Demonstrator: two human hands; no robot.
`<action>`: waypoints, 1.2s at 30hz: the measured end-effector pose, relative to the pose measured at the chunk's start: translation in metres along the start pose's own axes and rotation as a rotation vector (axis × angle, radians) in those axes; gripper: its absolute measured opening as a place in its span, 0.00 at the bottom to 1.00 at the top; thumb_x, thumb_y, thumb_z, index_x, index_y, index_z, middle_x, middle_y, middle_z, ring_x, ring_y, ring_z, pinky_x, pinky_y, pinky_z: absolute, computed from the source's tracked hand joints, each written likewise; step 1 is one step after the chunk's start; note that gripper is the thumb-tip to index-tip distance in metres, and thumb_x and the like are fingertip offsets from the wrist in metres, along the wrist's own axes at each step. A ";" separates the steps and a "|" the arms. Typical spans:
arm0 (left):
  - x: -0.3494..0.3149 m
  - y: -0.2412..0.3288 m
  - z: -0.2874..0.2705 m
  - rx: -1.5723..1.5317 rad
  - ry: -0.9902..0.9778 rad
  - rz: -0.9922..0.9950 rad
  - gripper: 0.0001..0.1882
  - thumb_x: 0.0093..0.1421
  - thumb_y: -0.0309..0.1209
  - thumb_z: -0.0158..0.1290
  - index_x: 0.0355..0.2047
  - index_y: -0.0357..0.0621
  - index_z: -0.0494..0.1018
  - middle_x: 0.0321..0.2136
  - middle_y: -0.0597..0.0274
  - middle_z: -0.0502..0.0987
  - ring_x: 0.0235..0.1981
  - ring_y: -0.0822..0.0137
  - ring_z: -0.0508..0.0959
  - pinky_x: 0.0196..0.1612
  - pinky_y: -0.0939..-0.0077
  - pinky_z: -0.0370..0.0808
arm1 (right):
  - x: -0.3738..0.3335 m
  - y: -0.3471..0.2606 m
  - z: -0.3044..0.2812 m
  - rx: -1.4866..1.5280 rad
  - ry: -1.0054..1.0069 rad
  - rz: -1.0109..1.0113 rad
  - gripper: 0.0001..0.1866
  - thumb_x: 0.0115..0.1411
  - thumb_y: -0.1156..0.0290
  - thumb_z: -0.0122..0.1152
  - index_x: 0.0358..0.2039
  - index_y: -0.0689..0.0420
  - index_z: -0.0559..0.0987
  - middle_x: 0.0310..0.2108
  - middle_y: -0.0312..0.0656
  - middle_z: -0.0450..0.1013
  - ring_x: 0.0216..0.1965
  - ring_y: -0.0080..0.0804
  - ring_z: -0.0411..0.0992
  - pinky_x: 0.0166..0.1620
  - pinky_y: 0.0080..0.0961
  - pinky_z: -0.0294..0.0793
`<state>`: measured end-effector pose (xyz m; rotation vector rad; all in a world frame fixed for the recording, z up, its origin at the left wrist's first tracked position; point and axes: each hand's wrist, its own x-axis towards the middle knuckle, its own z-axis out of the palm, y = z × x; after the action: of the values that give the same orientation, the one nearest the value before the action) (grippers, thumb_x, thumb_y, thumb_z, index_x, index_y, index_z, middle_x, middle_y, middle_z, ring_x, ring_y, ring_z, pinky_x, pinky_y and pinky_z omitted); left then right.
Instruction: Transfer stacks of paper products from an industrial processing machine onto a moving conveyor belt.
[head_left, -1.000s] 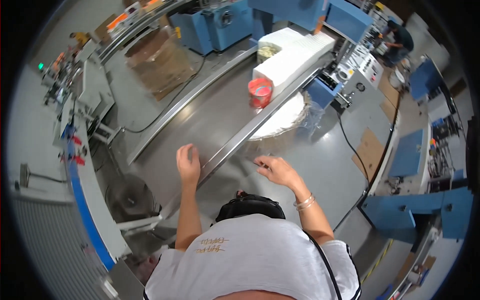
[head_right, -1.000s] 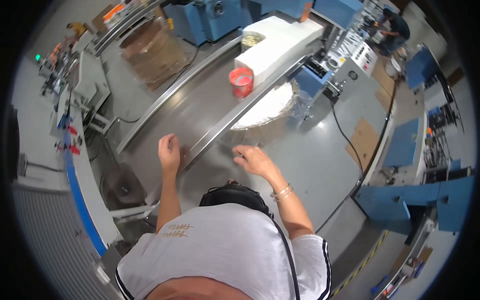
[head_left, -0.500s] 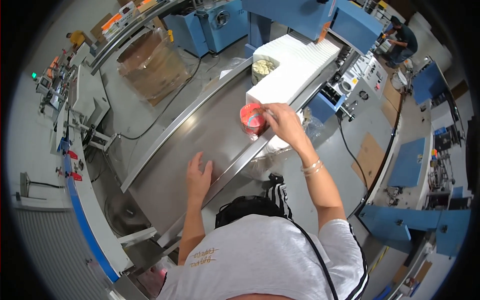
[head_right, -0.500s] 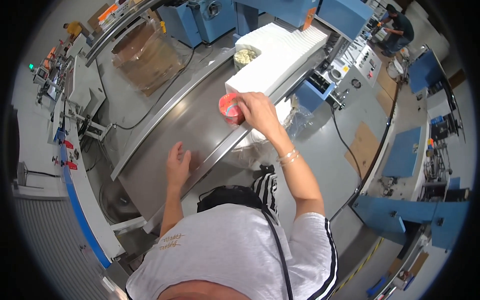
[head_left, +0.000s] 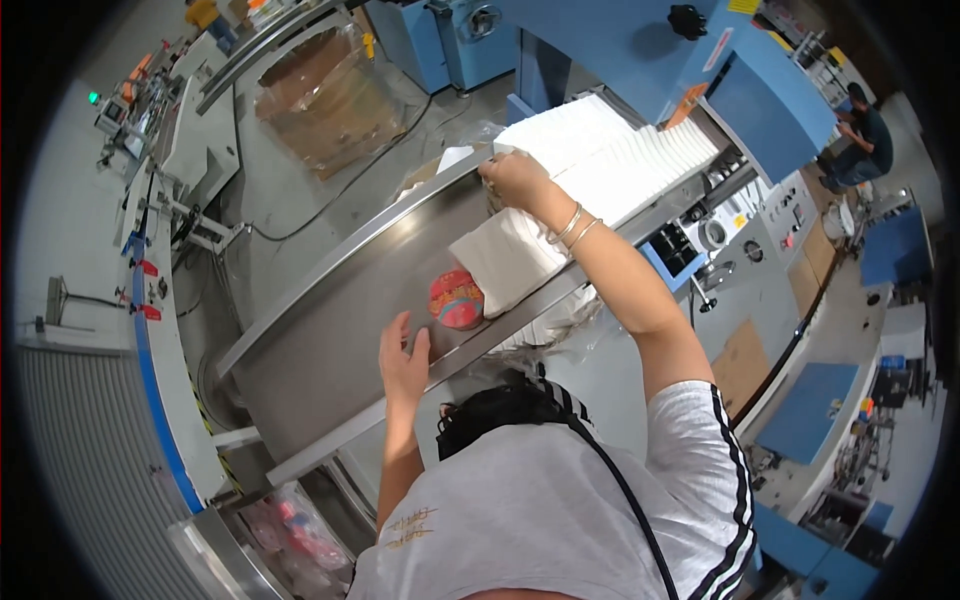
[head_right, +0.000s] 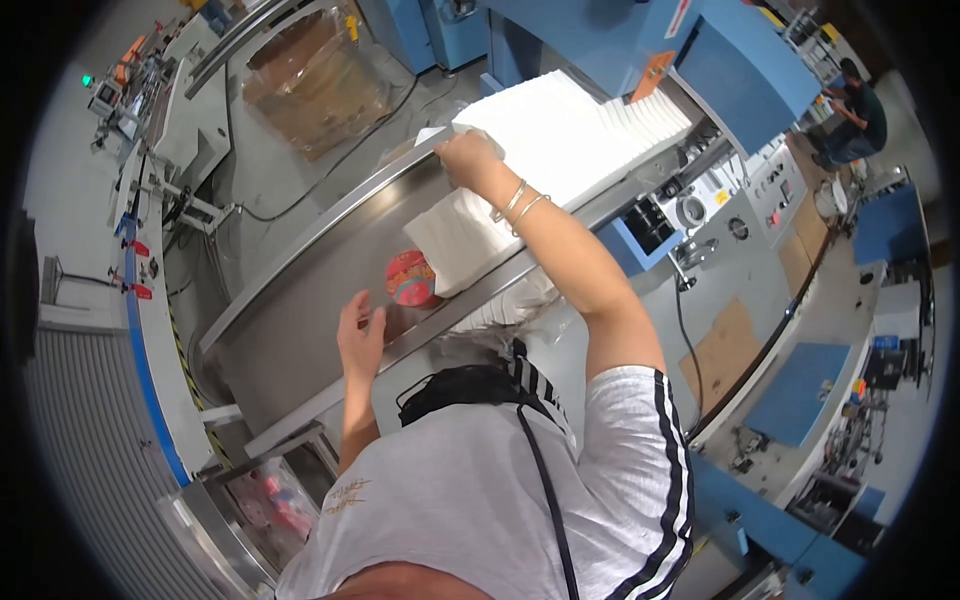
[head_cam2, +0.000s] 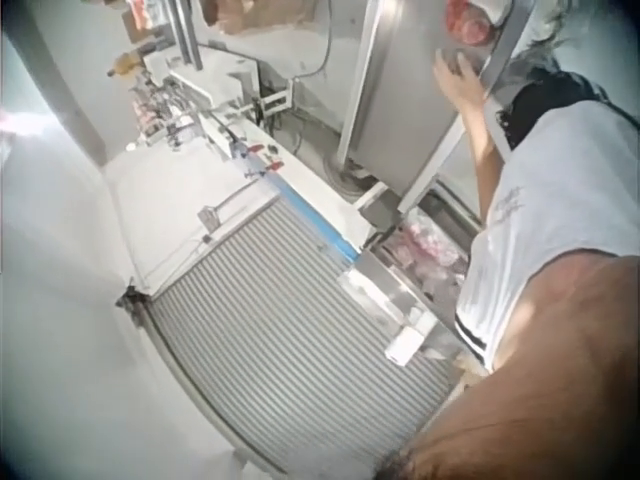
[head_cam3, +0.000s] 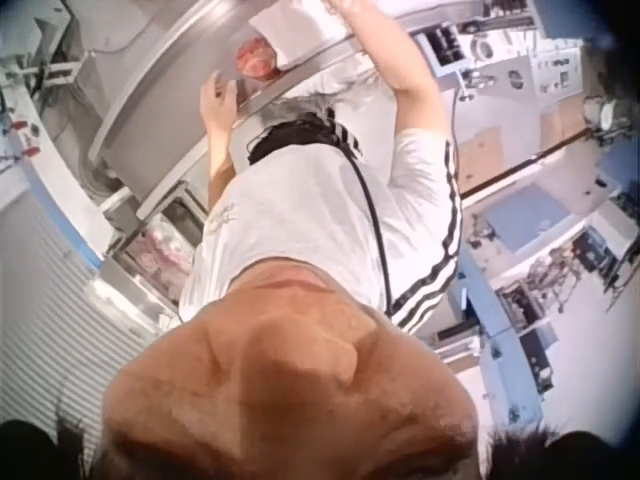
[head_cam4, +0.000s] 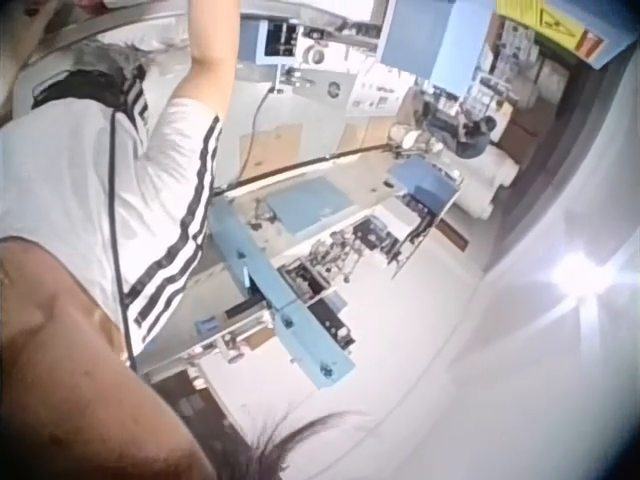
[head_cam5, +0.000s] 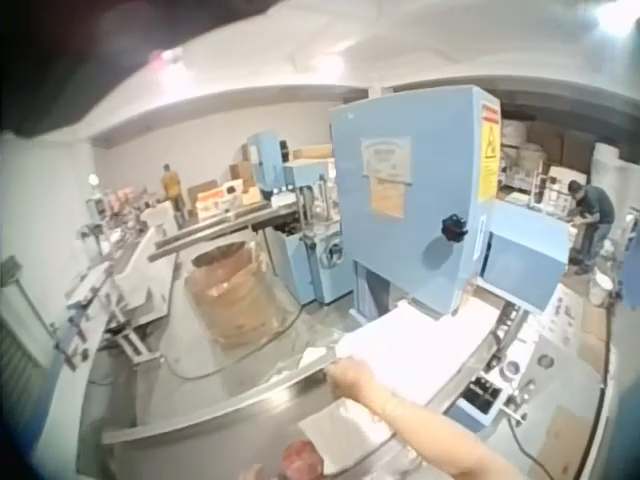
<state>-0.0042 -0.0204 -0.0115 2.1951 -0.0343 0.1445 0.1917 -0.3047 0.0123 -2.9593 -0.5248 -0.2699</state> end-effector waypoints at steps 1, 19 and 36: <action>-0.001 0.002 0.004 0.003 0.007 -0.014 0.21 0.57 0.30 0.55 0.51 0.39 0.69 0.42 0.50 0.74 0.42 0.56 0.75 0.45 0.66 0.72 | 0.002 0.001 0.002 0.006 -0.008 -0.013 0.14 0.44 0.70 0.68 0.34 0.54 0.78 0.32 0.47 0.75 0.38 0.45 0.75 0.44 0.37 0.74; 0.012 0.044 0.017 0.047 -0.203 0.083 0.48 0.46 0.32 0.66 0.63 0.35 0.52 0.59 0.41 0.58 0.60 0.45 0.61 0.62 0.59 0.60 | -0.007 -0.033 0.010 0.235 0.257 0.106 0.09 0.49 0.73 0.60 0.33 0.58 0.76 0.35 0.48 0.74 0.42 0.48 0.72 0.45 0.37 0.73; 0.040 0.027 0.025 0.198 -0.079 0.233 0.44 0.40 0.30 0.67 0.59 0.40 0.59 0.55 0.43 0.62 0.53 0.44 0.67 0.55 0.60 0.68 | -0.151 -0.101 -0.030 0.283 0.219 -0.272 0.12 0.50 0.70 0.59 0.37 0.59 0.76 0.54 0.42 0.66 0.58 0.40 0.61 0.59 0.40 0.58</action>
<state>0.0354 -0.0552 0.0004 2.3894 -0.3337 0.1983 0.0126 -0.2645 0.0210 -2.5444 -0.8564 -0.4948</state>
